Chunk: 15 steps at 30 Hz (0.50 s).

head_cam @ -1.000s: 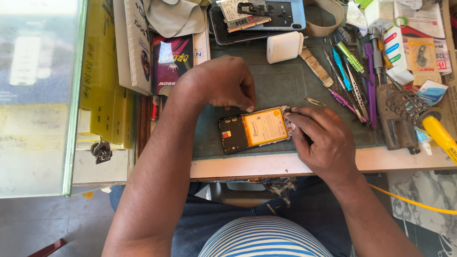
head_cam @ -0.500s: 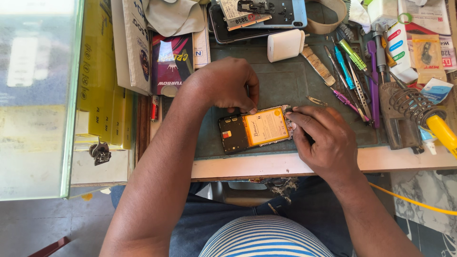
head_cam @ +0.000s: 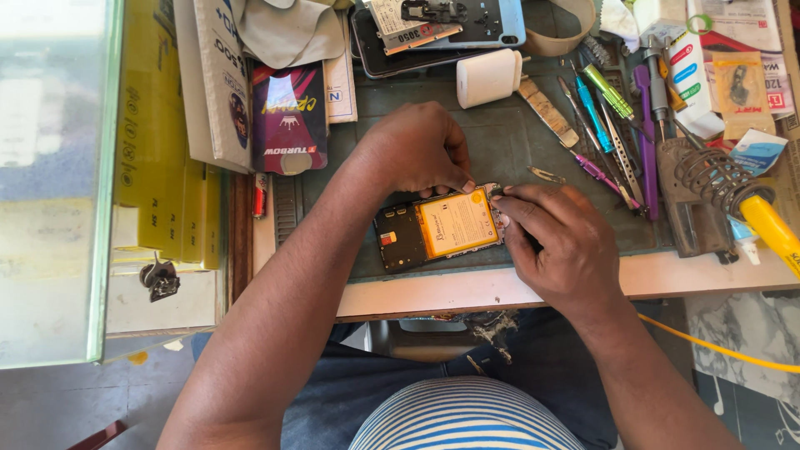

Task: The person is repairing a mobile phone battery. They use a screwdriver to remove screws from the battery casing and then use a soldering iron to work on the battery's internal components.

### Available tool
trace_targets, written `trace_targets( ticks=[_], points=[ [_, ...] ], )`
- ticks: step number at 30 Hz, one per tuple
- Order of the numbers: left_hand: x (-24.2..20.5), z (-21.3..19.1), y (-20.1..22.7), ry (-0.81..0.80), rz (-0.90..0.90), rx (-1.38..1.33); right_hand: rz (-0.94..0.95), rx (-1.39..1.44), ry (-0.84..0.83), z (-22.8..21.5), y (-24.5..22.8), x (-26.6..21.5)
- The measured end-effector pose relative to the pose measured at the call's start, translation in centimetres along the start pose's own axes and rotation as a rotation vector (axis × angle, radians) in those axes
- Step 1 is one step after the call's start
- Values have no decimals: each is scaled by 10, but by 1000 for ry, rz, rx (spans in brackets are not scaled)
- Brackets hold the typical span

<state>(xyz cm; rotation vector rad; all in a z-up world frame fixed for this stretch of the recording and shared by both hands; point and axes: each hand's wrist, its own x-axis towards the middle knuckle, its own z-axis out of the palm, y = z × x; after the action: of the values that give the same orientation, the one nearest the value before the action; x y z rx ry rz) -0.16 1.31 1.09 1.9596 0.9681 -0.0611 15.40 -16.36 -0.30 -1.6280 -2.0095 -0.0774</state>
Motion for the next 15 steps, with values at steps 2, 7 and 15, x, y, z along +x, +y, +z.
trace_targets(
  ticks=[2, 7, 15],
  points=[
    [2, 0, 0, -13, -5, 4, 5, 1, -6, 0, 0, 0],
    [3, -1, 5, -9, -27, 4, 4, 1, -3, 1, 1, 0],
    [9, 3, 8, -10, -66, -67, 1, -1, -4, 1, 2, -1]
  ],
)
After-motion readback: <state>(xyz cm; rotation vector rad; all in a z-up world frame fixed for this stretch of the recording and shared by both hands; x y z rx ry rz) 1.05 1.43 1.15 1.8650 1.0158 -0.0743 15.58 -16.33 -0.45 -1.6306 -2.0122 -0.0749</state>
